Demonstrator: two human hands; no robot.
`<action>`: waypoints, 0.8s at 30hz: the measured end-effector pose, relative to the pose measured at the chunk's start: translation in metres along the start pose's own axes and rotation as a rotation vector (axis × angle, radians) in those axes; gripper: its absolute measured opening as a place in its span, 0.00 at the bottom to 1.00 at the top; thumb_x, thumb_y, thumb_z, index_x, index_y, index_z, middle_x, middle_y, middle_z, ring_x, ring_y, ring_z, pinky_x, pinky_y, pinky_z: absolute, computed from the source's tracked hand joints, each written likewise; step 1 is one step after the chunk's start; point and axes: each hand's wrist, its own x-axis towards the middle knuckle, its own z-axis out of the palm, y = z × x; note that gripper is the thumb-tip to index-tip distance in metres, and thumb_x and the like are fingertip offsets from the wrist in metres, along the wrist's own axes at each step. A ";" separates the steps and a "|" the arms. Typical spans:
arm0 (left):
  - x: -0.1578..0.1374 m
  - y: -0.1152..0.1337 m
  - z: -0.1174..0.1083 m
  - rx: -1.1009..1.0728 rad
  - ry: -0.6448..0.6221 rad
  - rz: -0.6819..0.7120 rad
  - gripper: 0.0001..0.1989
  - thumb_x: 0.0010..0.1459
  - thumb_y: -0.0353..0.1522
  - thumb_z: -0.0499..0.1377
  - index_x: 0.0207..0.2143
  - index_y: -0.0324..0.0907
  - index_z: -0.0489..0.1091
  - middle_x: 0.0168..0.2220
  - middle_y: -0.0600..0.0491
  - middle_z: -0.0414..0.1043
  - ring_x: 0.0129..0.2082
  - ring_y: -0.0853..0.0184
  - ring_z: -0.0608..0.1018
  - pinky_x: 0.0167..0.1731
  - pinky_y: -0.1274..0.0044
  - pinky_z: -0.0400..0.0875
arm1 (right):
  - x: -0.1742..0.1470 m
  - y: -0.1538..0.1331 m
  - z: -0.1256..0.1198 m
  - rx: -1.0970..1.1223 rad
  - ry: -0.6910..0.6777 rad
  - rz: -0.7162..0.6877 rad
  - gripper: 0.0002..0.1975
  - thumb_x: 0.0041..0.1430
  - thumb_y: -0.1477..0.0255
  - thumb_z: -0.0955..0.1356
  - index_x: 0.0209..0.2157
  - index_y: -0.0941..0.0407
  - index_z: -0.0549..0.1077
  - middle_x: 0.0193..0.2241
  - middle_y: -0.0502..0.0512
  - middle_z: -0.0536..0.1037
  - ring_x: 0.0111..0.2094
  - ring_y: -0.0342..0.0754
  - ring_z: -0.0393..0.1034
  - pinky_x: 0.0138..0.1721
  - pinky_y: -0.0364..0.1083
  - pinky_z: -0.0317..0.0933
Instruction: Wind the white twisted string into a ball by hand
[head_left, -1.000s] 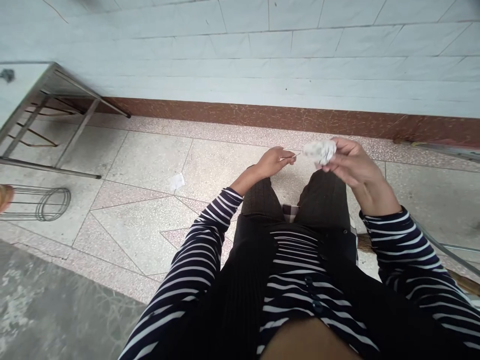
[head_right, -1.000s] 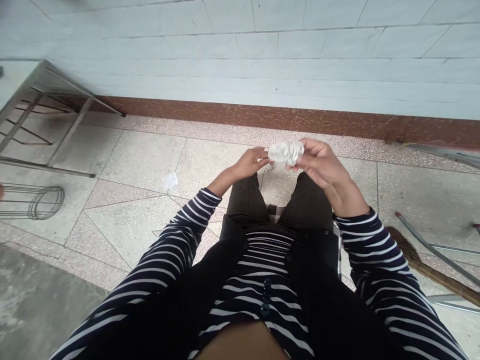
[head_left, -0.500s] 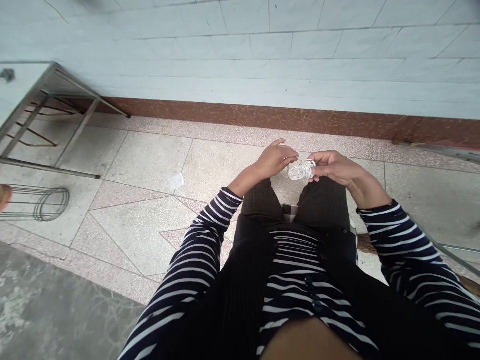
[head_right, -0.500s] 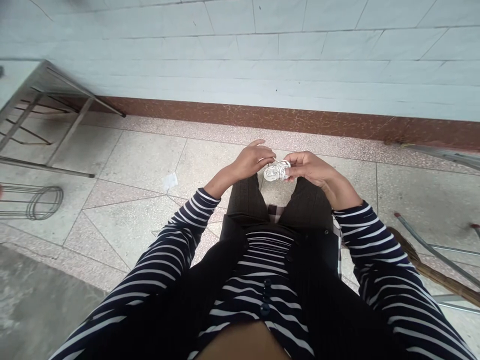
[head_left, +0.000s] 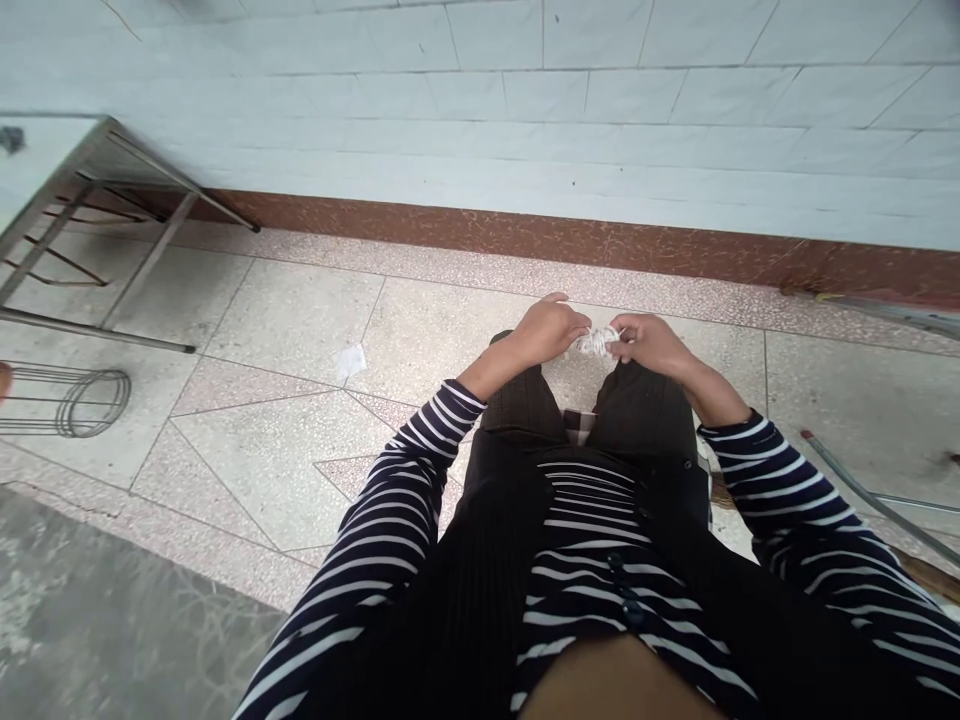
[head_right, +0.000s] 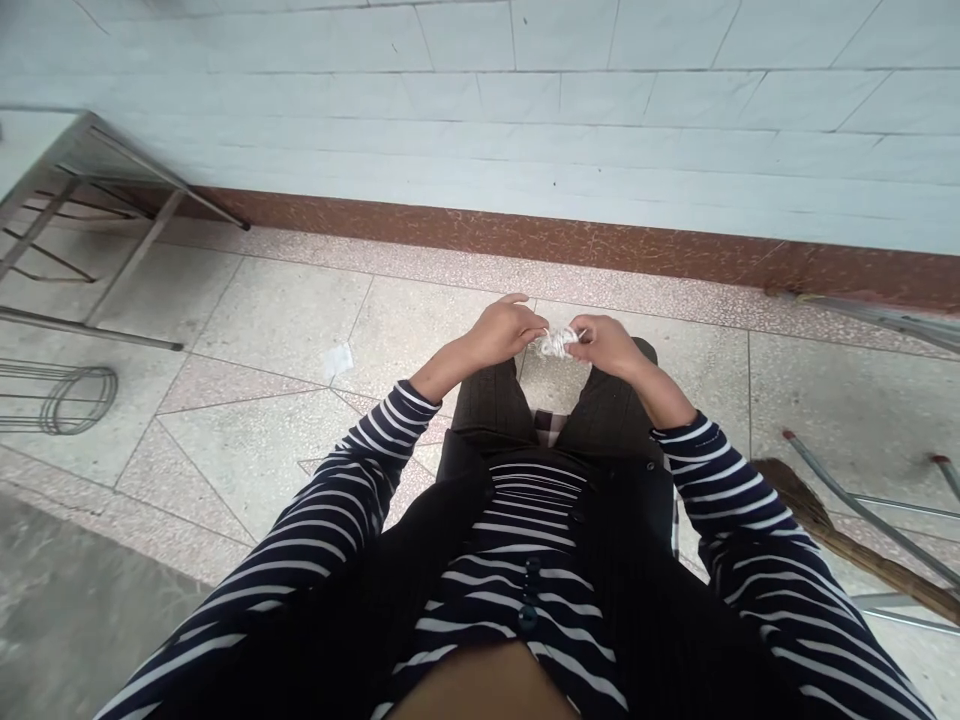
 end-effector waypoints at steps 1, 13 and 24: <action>-0.001 -0.001 0.002 0.030 -0.016 0.026 0.14 0.74 0.32 0.57 0.35 0.42 0.79 0.32 0.53 0.81 0.37 0.65 0.81 0.71 0.59 0.63 | -0.005 0.003 0.003 -0.005 -0.089 0.032 0.10 0.49 0.68 0.81 0.28 0.54 0.78 0.20 0.49 0.77 0.22 0.45 0.71 0.25 0.45 0.65; -0.015 0.000 0.047 -0.181 0.098 0.029 0.16 0.78 0.35 0.54 0.46 0.43 0.82 0.44 0.50 0.86 0.46 0.65 0.85 0.71 0.62 0.66 | -0.065 -0.019 0.008 0.527 -0.394 0.076 0.24 0.43 0.56 0.86 0.33 0.57 0.84 0.24 0.53 0.81 0.22 0.45 0.73 0.23 0.43 0.68; -0.033 0.022 0.088 -0.092 0.009 -0.026 0.15 0.78 0.35 0.54 0.48 0.42 0.82 0.42 0.49 0.86 0.45 0.64 0.86 0.71 0.60 0.67 | -0.026 0.015 -0.009 -0.198 0.548 0.049 0.13 0.45 0.65 0.79 0.24 0.52 0.73 0.21 0.50 0.74 0.24 0.48 0.68 0.28 0.46 0.64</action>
